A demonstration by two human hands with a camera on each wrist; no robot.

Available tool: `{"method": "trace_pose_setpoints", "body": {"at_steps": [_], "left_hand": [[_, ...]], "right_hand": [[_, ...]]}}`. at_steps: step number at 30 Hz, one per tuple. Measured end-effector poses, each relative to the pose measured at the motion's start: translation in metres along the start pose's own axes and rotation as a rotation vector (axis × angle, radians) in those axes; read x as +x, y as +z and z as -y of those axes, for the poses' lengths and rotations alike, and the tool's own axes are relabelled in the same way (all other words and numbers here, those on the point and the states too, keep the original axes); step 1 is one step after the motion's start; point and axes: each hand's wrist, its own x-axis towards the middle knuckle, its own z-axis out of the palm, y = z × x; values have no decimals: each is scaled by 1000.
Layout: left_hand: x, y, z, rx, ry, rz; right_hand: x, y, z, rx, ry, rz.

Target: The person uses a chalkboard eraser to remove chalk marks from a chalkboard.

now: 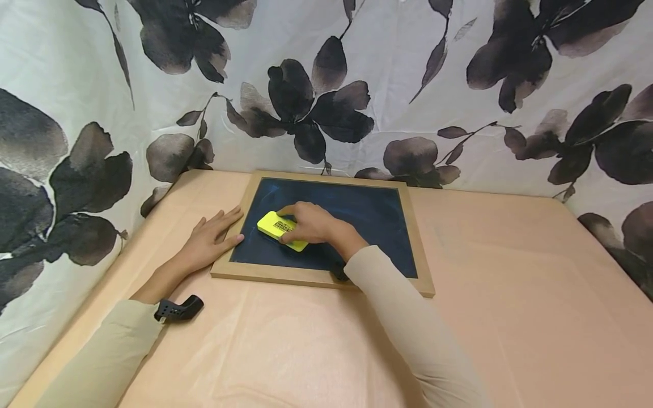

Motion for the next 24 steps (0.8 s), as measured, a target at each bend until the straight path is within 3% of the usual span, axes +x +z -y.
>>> {"method": "trace_pose_setpoints", "body": {"at_steps": [13, 24], "left_hand": [[-2, 0, 3, -6, 17, -24], [-5, 1, 4, -7, 35, -17]], "right_hand": [[-18, -5, 0, -77, -43, 77], [-54, -5, -24, -69, 13, 34]]}}
